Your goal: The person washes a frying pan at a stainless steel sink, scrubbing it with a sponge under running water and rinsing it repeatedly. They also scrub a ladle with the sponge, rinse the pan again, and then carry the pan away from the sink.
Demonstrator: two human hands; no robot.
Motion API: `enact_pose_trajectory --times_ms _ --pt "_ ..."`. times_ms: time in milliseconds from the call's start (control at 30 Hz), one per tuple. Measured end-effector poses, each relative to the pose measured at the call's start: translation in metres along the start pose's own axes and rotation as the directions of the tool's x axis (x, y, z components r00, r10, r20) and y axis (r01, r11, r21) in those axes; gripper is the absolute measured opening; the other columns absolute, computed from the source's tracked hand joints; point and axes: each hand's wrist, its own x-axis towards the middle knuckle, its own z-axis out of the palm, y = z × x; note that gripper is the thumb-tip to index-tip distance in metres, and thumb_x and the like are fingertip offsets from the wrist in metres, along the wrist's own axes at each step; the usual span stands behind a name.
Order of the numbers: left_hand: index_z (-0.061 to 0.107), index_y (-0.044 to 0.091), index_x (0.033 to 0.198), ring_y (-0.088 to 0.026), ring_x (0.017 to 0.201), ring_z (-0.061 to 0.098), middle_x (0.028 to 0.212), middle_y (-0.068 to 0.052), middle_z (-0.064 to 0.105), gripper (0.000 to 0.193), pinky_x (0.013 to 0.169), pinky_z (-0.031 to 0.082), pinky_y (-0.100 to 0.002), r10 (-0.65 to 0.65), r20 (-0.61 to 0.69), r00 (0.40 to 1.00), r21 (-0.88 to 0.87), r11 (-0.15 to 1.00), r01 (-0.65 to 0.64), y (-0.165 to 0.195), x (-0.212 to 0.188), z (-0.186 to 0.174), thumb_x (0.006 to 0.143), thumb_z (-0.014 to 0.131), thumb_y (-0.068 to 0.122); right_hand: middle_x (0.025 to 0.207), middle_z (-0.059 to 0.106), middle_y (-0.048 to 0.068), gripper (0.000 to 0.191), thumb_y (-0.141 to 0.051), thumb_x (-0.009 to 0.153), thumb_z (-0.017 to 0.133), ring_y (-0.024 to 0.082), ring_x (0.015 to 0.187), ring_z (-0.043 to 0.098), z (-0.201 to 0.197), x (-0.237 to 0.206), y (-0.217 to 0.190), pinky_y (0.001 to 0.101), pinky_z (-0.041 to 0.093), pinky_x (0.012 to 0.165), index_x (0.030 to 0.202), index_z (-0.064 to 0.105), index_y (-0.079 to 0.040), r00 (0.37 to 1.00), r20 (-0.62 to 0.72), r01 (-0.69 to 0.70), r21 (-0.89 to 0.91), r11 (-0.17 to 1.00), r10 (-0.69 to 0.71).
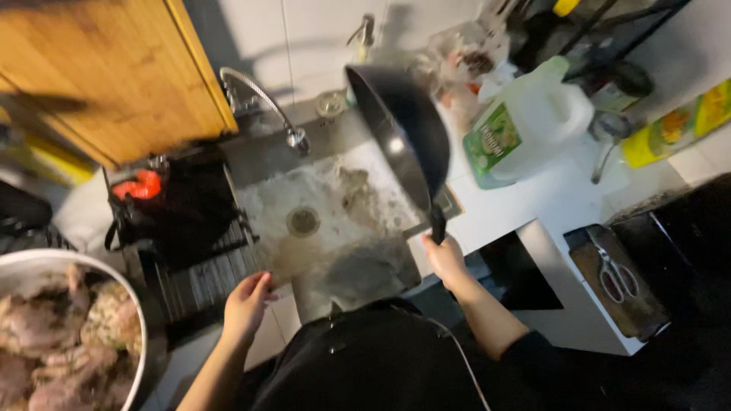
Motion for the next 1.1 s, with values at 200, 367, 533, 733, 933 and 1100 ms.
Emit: enact_pose_trajectory --times_ms 200,367,533,733,933,1100 --pt "0.069 0.002 0.122 -0.015 0.078 0.064 0.102 -0.007 0.074 0.041 0.069 0.048 -0.028 -0.014 0.204 0.979 -0.066 0.997 0.028 0.038 0.011 0.01 0.1 0.062 0.035 0.06 0.048 -0.003 0.012 -0.021 0.095 0.069 0.009 0.047 0.042 -0.031 -0.033 -0.028 0.0297 0.032 0.043 0.087 0.06 -0.016 0.896 0.444 -0.277 0.596 0.754 -0.021" --pt "0.071 0.004 0.123 -0.017 0.081 0.068 0.102 -0.008 0.075 0.042 0.073 0.049 -0.03 -0.081 0.365 0.928 0.13 0.991 0.036 0.06 0.02 0.071 0.099 0.06 0.037 0.062 0.06 0.008 0.034 -0.039 0.094 0.067 0.017 0.052 0.058 -0.043 -0.078 -0.035 0.032 0.047 0.052 0.084 0.06 -0.007 0.965 0.263 -0.097 0.265 0.959 0.025" --pt "0.069 0.005 0.125 -0.017 0.084 0.07 0.102 -0.008 0.076 0.044 0.074 0.05 -0.03 -0.072 0.562 0.824 0.167 0.986 -0.028 0.051 0.02 0.12 0.099 0.058 0.038 0.07 0.067 0.007 0.04 -0.049 0.083 0.074 0.02 0.065 0.064 -0.039 -0.137 0.019 0.0385 0.049 0.06 0.085 0.071 -0.009 0.995 -0.078 -0.053 0.01 0.999 0.054" --pt "0.066 0.007 0.128 -0.019 0.087 0.067 0.104 -0.007 0.072 0.04 0.074 0.047 -0.031 -0.26 0.574 0.777 0.333 0.94 0.069 0.011 0.041 0.123 0.103 0.055 0.036 0.075 0.066 0.014 0.036 -0.037 0.076 0.08 0.029 0.073 0.066 -0.036 -0.222 0.106 0.042 0.051 0.066 0.086 0.068 -0.004 0.961 -0.273 0.001 -0.127 0.992 -0.036" --pt "0.065 0.007 0.129 -0.017 0.087 0.063 0.106 -0.006 0.066 0.035 0.074 0.044 -0.03 -0.384 0.592 0.708 0.516 0.856 0.033 -0.022 0.023 0.198 0.109 0.052 0.032 0.074 0.064 0.013 0.028 -0.022 0.072 0.076 0.023 0.069 0.064 -0.096 -0.344 0.169 0.0378 0.051 0.064 0.091 0.065 -0.003 0.909 -0.417 0.025 0.042 0.999 -0.005" --pt "0.065 0.006 0.126 -0.015 0.089 0.065 0.104 -0.005 0.069 0.037 0.077 0.049 -0.03 -0.426 0.714 0.556 0.58 0.804 -0.128 -0.036 -0.072 0.311 0.107 0.052 0.035 0.072 0.068 0.009 0.029 -0.022 0.077 0.072 0.016 0.066 0.062 -0.11 -0.455 0.214 0.0355 0.052 0.063 0.101 0.069 -0.005 0.848 -0.386 -0.233 0.342 0.91 0.362"
